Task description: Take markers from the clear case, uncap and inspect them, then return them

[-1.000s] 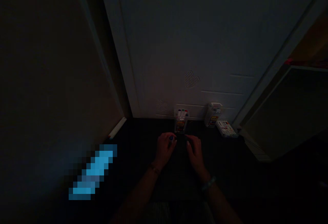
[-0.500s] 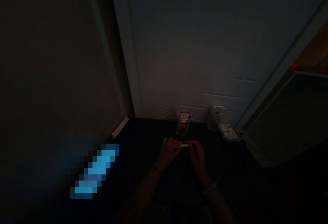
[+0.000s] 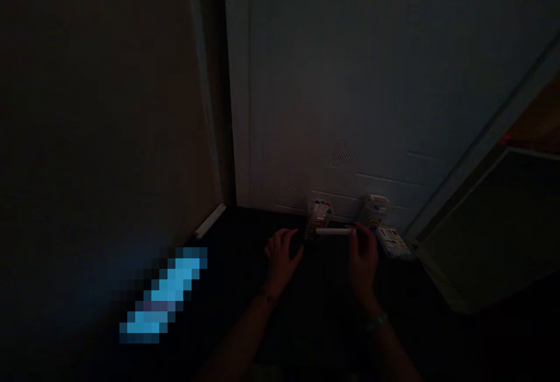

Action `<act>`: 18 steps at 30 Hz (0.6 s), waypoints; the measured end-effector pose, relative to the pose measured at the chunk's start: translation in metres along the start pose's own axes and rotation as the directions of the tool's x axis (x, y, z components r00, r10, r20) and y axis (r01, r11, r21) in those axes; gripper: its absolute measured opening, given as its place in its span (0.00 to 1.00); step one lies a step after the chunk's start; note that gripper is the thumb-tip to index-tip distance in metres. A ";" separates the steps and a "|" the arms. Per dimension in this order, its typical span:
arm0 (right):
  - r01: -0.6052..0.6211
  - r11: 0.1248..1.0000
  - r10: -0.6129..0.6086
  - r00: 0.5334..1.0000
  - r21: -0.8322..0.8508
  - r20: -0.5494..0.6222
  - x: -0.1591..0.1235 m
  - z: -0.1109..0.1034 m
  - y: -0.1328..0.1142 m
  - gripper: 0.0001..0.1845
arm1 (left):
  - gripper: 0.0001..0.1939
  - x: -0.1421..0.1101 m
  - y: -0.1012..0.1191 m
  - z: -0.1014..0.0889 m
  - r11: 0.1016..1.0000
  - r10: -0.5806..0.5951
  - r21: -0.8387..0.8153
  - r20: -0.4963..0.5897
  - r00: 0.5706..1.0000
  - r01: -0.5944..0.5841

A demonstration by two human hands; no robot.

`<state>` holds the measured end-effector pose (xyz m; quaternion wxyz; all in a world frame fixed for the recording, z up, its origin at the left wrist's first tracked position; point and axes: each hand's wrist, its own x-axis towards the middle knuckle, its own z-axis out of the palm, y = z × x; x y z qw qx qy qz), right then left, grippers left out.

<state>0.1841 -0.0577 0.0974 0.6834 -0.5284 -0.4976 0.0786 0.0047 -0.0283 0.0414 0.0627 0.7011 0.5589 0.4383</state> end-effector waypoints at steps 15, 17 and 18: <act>0.350 0.892 -0.303 0.933 -0.288 0.194 0.066 0.058 -0.016 0.17 | 0.14 0.003 -0.007 0.004 0.996 0.012 -0.093 0.017 1.000 -0.010; 0.352 0.885 -0.290 0.928 -0.304 0.233 0.061 0.063 -0.009 0.17 | 0.13 0.003 -0.007 0.004 0.995 0.010 -0.097 0.019 1.000 -0.008; 0.357 0.880 -0.285 0.925 -0.313 0.253 0.059 0.065 -0.006 0.17 | 0.13 0.003 -0.007 0.004 0.995 0.010 -0.100 0.025 1.000 -0.007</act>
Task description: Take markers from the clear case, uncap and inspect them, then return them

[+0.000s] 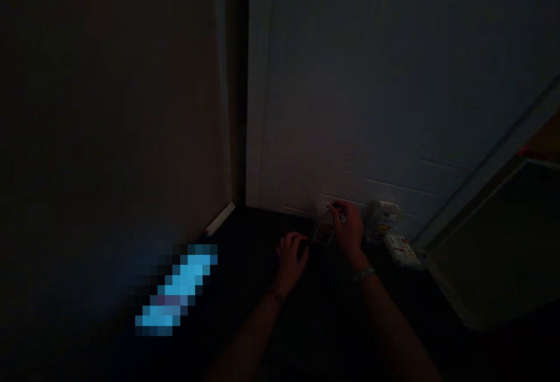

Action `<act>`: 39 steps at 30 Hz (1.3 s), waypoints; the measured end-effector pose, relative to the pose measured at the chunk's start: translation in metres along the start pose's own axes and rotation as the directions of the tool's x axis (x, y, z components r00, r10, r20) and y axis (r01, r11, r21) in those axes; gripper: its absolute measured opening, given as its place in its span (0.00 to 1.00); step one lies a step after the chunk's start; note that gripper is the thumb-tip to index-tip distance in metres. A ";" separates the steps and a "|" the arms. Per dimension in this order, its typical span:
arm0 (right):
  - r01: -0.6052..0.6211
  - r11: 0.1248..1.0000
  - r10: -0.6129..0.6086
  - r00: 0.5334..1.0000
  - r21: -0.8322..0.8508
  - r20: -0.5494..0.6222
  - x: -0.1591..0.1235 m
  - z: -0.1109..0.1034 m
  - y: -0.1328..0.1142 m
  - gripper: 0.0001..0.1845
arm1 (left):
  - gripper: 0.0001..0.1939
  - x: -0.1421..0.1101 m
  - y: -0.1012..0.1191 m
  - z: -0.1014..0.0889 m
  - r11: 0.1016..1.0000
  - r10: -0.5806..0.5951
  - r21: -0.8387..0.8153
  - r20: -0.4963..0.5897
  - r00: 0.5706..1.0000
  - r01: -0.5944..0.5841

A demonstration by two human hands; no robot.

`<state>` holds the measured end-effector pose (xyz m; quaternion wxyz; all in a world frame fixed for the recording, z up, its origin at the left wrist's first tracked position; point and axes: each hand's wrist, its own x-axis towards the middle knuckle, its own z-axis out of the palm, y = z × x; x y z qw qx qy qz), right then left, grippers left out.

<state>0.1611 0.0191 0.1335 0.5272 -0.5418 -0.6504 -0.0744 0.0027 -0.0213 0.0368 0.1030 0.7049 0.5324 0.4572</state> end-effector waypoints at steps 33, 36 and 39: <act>-0.621 0.750 0.662 0.701 0.228 -0.267 -0.118 0.045 0.087 0.23 | 0.23 0.044 -0.072 -0.048 0.884 -0.126 0.449 -0.032 0.992 0.126; -0.613 0.746 0.665 0.707 0.261 -0.243 -0.120 0.049 0.093 0.23 | 0.27 0.057 -0.107 -0.071 0.778 -0.224 0.588 -0.066 0.972 0.219; -0.589 0.764 0.642 0.732 0.264 -0.228 -0.119 0.051 0.093 0.22 | 0.27 0.062 -0.133 -0.087 0.699 -0.294 0.660 -0.087 0.952 0.276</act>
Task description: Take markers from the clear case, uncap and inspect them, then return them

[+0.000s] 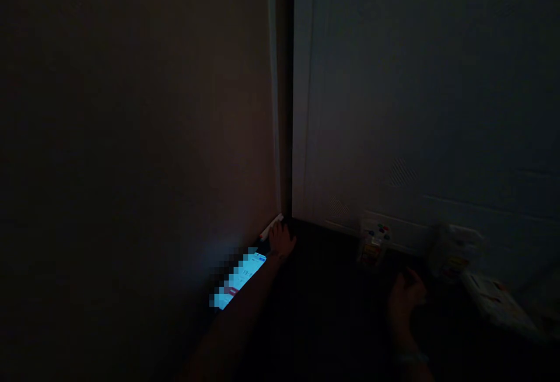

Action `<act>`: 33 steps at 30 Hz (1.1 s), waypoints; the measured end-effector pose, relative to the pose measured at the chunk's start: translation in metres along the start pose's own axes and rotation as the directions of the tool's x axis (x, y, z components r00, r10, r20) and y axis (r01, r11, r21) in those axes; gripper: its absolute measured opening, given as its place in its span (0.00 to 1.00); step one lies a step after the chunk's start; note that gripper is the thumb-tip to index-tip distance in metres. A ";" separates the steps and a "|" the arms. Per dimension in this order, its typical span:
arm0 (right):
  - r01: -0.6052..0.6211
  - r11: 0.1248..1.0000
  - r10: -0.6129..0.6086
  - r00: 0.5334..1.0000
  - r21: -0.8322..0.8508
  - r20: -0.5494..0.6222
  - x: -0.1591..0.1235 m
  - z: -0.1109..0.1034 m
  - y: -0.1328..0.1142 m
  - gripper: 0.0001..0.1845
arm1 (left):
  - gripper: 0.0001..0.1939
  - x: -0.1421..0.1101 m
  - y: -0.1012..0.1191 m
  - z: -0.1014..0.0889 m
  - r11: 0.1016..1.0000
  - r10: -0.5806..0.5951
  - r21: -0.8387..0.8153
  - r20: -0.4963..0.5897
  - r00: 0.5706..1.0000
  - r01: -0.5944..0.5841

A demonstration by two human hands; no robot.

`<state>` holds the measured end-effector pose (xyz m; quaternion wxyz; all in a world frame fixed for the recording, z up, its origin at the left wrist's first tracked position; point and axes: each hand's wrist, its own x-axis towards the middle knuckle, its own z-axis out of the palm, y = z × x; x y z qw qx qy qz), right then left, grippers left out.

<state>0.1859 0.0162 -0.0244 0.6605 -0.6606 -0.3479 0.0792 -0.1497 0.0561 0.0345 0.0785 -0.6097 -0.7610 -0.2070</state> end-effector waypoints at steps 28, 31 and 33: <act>0.074 0.994 -0.083 0.988 0.079 0.127 -0.005 -0.003 -0.012 0.18 | 0.18 -0.034 0.055 -0.008 0.793 0.127 -0.610 0.173 0.977 0.005; 0.032 0.991 -0.053 0.985 0.128 0.162 -0.009 -0.003 -0.016 0.17 | 0.18 -0.058 0.089 -0.017 0.538 0.151 -0.842 0.065 0.986 -0.027; -0.013 0.984 -0.024 0.979 0.178 0.201 -0.011 -0.001 -0.020 0.16 | 0.18 -0.074 0.112 -0.025 0.425 0.187 -0.903 0.017 0.982 -0.065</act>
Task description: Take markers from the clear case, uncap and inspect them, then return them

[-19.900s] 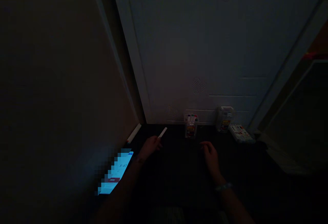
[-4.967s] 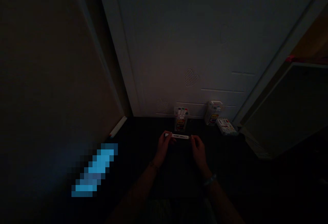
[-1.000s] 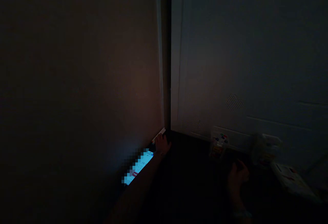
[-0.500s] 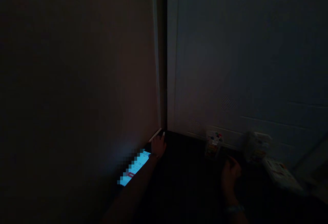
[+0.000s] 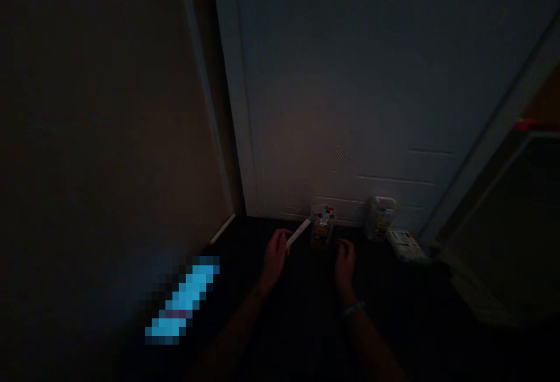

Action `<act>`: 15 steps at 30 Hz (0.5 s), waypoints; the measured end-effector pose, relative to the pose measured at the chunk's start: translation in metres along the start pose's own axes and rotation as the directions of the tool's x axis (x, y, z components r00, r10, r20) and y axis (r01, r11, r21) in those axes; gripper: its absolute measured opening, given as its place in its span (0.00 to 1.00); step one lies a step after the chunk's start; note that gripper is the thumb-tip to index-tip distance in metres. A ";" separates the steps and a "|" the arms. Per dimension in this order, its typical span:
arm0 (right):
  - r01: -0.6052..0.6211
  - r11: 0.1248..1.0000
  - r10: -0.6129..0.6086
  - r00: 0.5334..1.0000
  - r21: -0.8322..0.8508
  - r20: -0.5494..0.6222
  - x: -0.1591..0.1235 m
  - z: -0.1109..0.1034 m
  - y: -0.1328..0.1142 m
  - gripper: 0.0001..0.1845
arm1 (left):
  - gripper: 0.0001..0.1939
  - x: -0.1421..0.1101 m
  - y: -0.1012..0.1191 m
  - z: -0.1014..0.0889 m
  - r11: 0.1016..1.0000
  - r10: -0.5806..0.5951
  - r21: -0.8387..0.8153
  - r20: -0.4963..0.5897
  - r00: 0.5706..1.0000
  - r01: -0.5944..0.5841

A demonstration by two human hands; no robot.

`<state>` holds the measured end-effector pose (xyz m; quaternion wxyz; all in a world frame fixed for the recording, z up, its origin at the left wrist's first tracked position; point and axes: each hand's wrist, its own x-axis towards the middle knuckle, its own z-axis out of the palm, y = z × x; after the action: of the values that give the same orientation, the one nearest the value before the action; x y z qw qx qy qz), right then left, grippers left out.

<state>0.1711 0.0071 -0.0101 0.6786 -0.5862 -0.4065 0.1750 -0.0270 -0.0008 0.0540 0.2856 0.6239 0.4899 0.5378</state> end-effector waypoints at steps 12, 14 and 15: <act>-0.189 0.945 0.097 0.941 0.265 0.324 -0.003 -0.023 -0.021 0.20 | 0.16 -0.017 -0.004 0.047 0.939 0.031 0.324 0.257 0.966 -0.116; -0.192 0.950 0.090 0.924 0.247 0.372 -0.006 -0.023 -0.024 0.21 | 0.16 -0.016 -0.009 0.041 0.939 0.042 0.316 0.291 0.956 -0.137; -0.182 0.956 0.083 0.919 0.229 0.385 -0.008 -0.022 -0.026 0.19 | 0.16 -0.016 -0.010 0.039 0.940 0.040 0.312 0.301 0.953 -0.138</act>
<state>0.1769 -0.0192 0.0120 0.6471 -0.4745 -0.4599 0.3802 0.0082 -0.0055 0.0290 0.2212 0.7566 0.4963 0.3637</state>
